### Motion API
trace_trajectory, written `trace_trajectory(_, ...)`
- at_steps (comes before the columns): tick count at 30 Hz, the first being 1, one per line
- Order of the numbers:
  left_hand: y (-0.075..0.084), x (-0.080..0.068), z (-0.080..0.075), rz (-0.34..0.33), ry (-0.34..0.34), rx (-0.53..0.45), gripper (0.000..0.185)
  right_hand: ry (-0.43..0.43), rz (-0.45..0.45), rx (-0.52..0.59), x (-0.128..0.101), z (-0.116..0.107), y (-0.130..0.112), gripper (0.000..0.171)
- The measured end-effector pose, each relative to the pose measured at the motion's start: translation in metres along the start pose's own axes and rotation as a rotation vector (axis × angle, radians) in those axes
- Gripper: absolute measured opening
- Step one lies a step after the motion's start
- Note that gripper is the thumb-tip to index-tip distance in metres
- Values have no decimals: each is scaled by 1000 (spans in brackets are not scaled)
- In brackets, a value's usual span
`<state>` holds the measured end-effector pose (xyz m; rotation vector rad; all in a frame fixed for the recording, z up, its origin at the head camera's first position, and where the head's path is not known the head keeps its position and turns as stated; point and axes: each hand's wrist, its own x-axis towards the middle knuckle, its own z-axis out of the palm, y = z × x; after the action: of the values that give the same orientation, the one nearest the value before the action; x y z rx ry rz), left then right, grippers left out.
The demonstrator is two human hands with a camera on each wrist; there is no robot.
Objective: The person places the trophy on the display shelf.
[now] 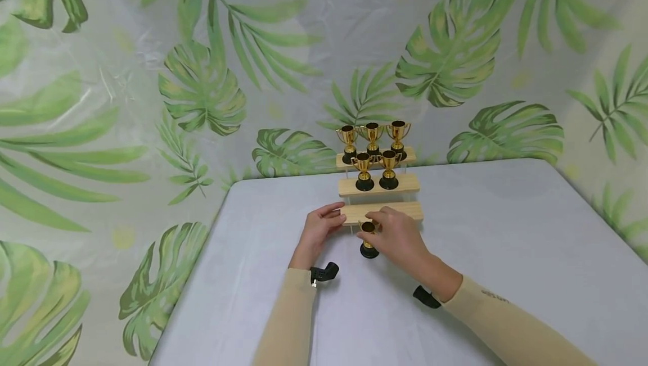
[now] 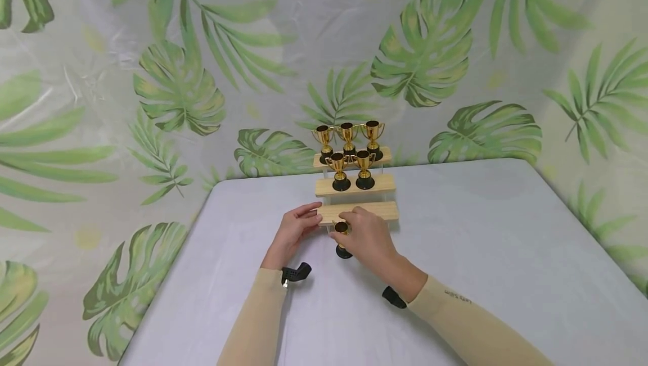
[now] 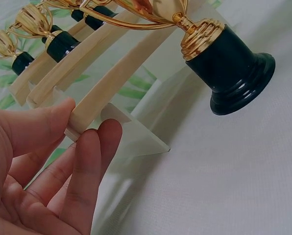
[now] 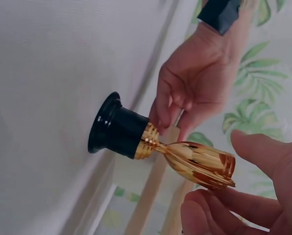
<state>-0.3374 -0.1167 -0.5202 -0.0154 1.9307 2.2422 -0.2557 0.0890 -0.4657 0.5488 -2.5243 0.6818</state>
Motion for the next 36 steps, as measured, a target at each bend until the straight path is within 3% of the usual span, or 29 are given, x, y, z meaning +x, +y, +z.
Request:
trace_trajectory(9,-1,2,1,-22,8,-7,39,-37,48,22,-3,5,2,33)
trace_trajectory(36,2,0,-1,-11,19,-6,39,22,-45,72,-4,11,7,29)
